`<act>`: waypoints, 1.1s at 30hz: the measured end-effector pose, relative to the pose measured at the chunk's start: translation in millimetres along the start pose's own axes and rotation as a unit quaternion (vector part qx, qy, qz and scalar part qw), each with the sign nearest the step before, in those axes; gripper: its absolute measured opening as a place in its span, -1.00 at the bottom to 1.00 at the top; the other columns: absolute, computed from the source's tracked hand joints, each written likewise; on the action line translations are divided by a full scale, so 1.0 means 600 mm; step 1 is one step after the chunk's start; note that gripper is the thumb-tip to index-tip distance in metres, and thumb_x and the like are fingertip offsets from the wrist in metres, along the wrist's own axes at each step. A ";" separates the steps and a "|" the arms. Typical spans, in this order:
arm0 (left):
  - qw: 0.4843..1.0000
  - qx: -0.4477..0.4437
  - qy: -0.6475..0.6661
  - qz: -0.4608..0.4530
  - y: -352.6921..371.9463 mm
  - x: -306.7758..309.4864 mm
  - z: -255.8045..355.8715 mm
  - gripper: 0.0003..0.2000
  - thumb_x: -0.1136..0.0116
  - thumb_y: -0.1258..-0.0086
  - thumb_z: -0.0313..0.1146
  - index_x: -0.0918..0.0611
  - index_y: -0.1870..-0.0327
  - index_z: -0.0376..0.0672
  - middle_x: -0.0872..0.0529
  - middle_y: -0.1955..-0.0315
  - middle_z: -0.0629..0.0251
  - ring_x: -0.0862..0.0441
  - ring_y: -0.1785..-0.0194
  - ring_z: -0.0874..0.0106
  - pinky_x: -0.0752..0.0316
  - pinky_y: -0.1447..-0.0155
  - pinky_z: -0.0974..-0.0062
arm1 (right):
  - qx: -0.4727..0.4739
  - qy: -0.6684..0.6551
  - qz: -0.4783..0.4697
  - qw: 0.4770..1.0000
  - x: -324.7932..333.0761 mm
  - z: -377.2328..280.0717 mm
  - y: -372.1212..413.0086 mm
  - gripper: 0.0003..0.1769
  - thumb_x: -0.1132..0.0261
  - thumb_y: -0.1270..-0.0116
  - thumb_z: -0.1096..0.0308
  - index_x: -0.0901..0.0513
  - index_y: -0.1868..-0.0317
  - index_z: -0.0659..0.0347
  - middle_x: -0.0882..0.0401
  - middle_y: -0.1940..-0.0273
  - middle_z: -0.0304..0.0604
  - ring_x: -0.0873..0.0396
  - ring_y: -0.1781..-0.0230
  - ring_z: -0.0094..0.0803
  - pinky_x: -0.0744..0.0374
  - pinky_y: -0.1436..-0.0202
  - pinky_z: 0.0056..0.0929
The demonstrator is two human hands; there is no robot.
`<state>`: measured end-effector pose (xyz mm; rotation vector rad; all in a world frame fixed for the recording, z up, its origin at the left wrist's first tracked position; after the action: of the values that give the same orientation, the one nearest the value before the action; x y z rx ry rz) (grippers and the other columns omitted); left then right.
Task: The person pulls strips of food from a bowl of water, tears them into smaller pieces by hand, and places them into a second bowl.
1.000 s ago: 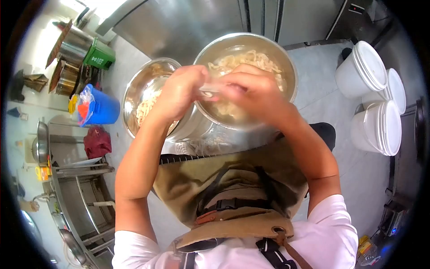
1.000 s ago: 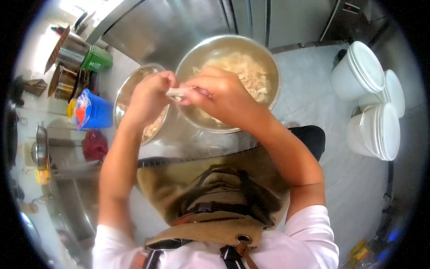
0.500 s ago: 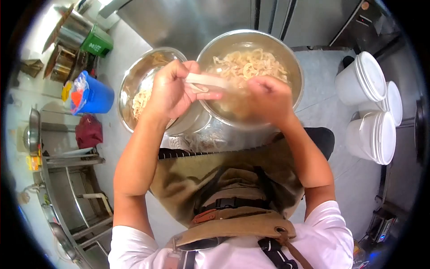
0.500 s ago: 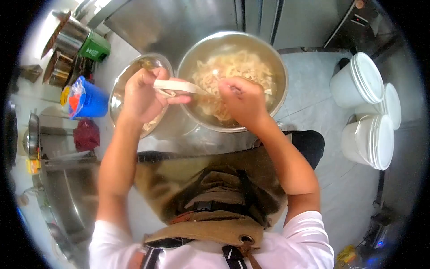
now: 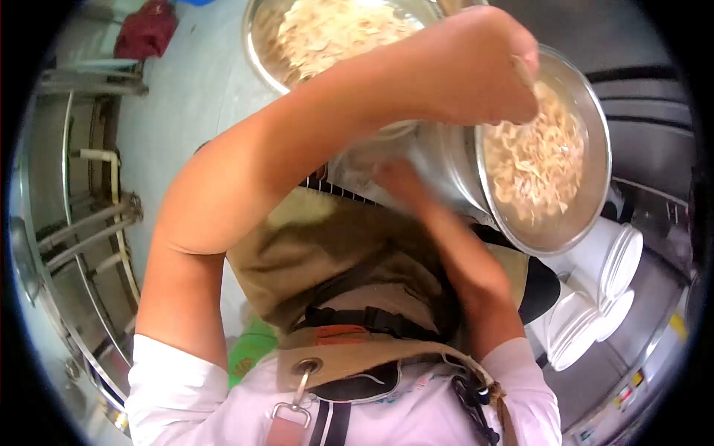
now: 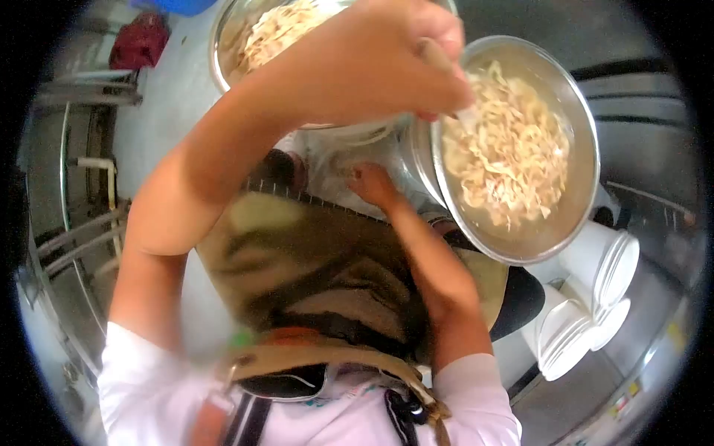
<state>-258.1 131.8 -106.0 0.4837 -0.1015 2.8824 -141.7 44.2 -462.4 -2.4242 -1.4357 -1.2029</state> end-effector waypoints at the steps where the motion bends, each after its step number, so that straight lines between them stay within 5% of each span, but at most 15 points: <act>1: 0.999 -0.033 0.003 0.025 -0.003 -0.002 -0.023 -0.82 -0.25 -0.12 -0.44 -0.45 0.50 -0.19 -0.64 0.48 0.18 -0.63 0.35 0.39 -0.53 0.29 0.51 | 0.066 0.049 0.015 0.996 -0.063 0.051 -0.018 -0.73 -0.40 -0.14 0.20 -0.69 0.36 0.28 -0.65 0.38 0.08 -0.65 0.29 -0.04 -0.56 0.16 -0.12; 4: 0.997 -0.003 -0.033 0.073 0.011 0.007 -0.022 -0.77 -0.32 0.02 -0.34 -0.68 0.35 -0.25 -0.69 0.47 0.05 -0.68 0.34 0.23 -0.56 0.19 0.35 | 0.074 0.176 -0.170 0.967 -0.149 0.110 -0.067 -0.72 -0.37 -0.13 0.24 -0.67 0.30 0.32 -0.67 0.25 0.15 -0.65 0.14 -0.02 -0.57 0.01 -0.12; 7: 0.998 -0.003 -0.021 0.054 0.019 0.012 -0.023 -0.76 -0.30 0.02 -0.35 -0.68 0.32 -0.25 -0.70 0.47 0.06 -0.68 0.31 0.20 -0.57 0.18 0.37 | -0.080 -0.011 -0.407 0.910 -0.147 0.144 -0.101 -0.67 -0.31 -0.16 0.30 -0.64 0.12 0.35 -0.63 0.07 0.19 -0.60 0.00 0.02 -0.54 -0.11 -0.11; 9: 0.988 -0.074 -0.083 0.108 0.019 0.012 -0.027 -0.76 -0.27 0.01 -0.38 -0.68 0.29 -0.25 -0.69 0.48 0.06 -0.68 0.33 0.21 -0.57 0.18 0.36 | -0.078 -0.036 -0.371 0.924 -0.140 0.151 -0.088 -0.63 -0.26 -0.19 0.34 -0.60 0.02 0.35 -0.59 -0.02 0.21 -0.57 -0.06 0.03 -0.52 -0.15 -0.11; 10: 0.978 -0.117 -0.115 0.131 0.013 0.007 -0.023 -0.77 -0.26 0.00 -0.40 -0.69 0.28 -0.25 -0.69 0.48 0.06 -0.69 0.35 0.22 -0.57 0.18 0.35 | -0.015 0.055 -0.265 0.962 -0.150 0.140 -0.059 -0.62 -0.23 -0.21 0.36 -0.58 -0.02 0.36 -0.58 -0.05 0.21 -0.57 -0.07 0.02 -0.51 -0.15 -0.11; 11: 0.986 -0.070 -0.126 0.084 0.006 0.005 -0.014 -0.79 -0.23 -0.01 -0.41 -0.68 0.30 -0.26 -0.68 0.50 0.07 -0.68 0.37 0.23 -0.56 0.20 0.35 | 0.044 0.149 -0.149 0.977 -0.149 0.125 -0.033 -0.61 -0.20 -0.23 0.37 -0.56 -0.05 0.36 -0.56 -0.07 0.22 -0.56 -0.09 0.00 -0.51 -0.16 -0.11; 12: 0.990 -0.026 -0.137 0.036 0.007 0.011 0.000 -0.81 -0.21 -0.03 -0.43 -0.67 0.31 -0.27 -0.68 0.51 0.07 -0.68 0.39 0.24 -0.56 0.22 0.34 | 0.031 0.085 -0.065 0.994 -0.118 0.088 -0.006 -0.65 -0.20 -0.22 0.34 -0.58 0.02 0.35 -0.58 -0.02 0.19 -0.56 -0.02 0.01 -0.50 -0.11 -0.05; 16: 0.989 0.036 -0.139 -0.021 -0.005 0.001 0.068 -0.74 -0.26 -0.08 -0.43 -0.37 0.63 -0.23 -0.43 0.69 0.25 -0.36 0.55 0.49 -0.28 0.43 0.36 | 0.040 0.010 -0.010 0.999 0.099 -0.090 0.084 -0.75 -0.25 -0.24 0.36 -0.59 0.13 0.34 -0.61 0.13 0.12 -0.58 0.15 -0.01 -0.53 0.05 -0.11; 18: 0.981 -0.023 -0.189 -0.042 -0.020 -0.005 0.113 -0.73 -0.25 -0.09 -0.42 -0.36 0.61 -0.24 -0.37 0.71 0.25 -0.31 0.56 0.49 -0.27 0.44 0.37 | 0.025 -0.052 0.048 0.997 0.189 -0.145 0.136 -0.80 -0.26 -0.25 0.40 -0.59 0.15 0.32 -0.62 0.22 0.06 -0.60 0.25 -0.06 -0.56 0.14 -0.20; 22: 0.957 -0.085 -0.261 -0.095 -0.059 -0.027 0.211 -0.70 -0.27 -0.08 -0.40 -0.33 0.58 -0.26 -0.31 0.72 0.26 -0.26 0.57 0.52 -0.25 0.45 0.38 | 0.192 0.046 0.385 0.901 0.433 -0.261 0.285 -0.85 -0.34 -0.20 0.47 -0.61 0.20 0.20 -0.64 0.37 -0.13 -0.60 0.49 -0.32 -0.58 0.39 -0.40; 23: 0.948 -0.102 -0.283 -0.104 -0.063 -0.032 0.243 -0.70 -0.28 -0.08 -0.40 -0.34 0.58 -0.26 -0.31 0.72 0.26 -0.26 0.58 0.52 -0.25 0.46 0.38 | 0.227 -0.101 0.439 0.863 0.479 -0.253 0.299 -0.83 -0.37 -0.19 0.50 -0.60 0.20 0.24 -0.60 0.42 -0.19 -0.54 0.50 -0.47 -0.52 0.43 -0.57; 26: 0.941 -0.117 -0.294 -0.117 -0.083 -0.060 0.322 -0.71 -0.28 -0.06 -0.40 -0.34 0.57 -0.25 -0.39 0.69 0.28 -0.29 0.56 0.53 -0.27 0.44 0.42 | 0.193 -0.082 0.486 0.849 0.634 -0.305 0.335 -0.72 -0.35 -0.28 0.37 -0.59 0.06 0.33 -0.64 0.30 -0.20 -0.57 0.24 -0.51 -0.53 0.14 -0.51; 29: 0.918 -0.129 -0.357 -0.113 -0.093 -0.090 0.406 -0.71 -0.27 -0.06 -0.41 -0.32 0.57 -0.22 -0.53 0.65 0.29 -0.42 0.48 0.54 -0.37 0.37 0.48 | 0.228 -0.218 0.293 0.902 0.708 -0.325 0.320 -0.73 -0.16 -0.43 0.33 -0.61 0.03 0.36 -0.64 0.14 -0.21 -0.53 0.09 -0.53 -0.52 0.00 -0.48; 31: 0.879 -0.156 -0.440 -0.094 -0.099 -0.090 0.455 -0.71 -0.26 -0.06 -0.42 -0.31 0.56 -0.22 -0.59 0.61 0.27 -0.46 0.45 0.53 -0.41 0.34 0.48 | 0.241 -0.234 0.287 0.897 0.746 -0.332 0.321 -0.74 -0.15 -0.44 0.32 -0.61 0.07 0.36 -0.65 0.21 -0.20 -0.56 0.14 -0.52 -0.52 0.00 -0.47; 33: 0.901 -0.170 -0.386 -0.102 -0.109 -0.087 0.476 -0.72 -0.23 -0.06 -0.45 -0.29 0.53 -0.21 -0.66 0.55 0.23 -0.46 0.45 0.52 -0.41 0.33 0.47 | 0.253 -0.259 0.283 0.888 0.769 -0.342 0.331 -0.75 -0.14 -0.42 0.31 -0.63 0.15 0.36 -0.65 0.30 -0.19 -0.58 0.23 -0.52 -0.52 0.07 -0.49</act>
<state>-105.4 155.8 148.5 1.4215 -0.6194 2.2284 8.4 172.6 42.9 -2.5558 -0.8315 -0.0399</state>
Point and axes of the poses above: each hand's wrist, its own y-axis away from the middle knuckle, its own x-axis out of the back of the hand, z = x × y, the point moved 5 cm from there along -y, towards the middle knuckle
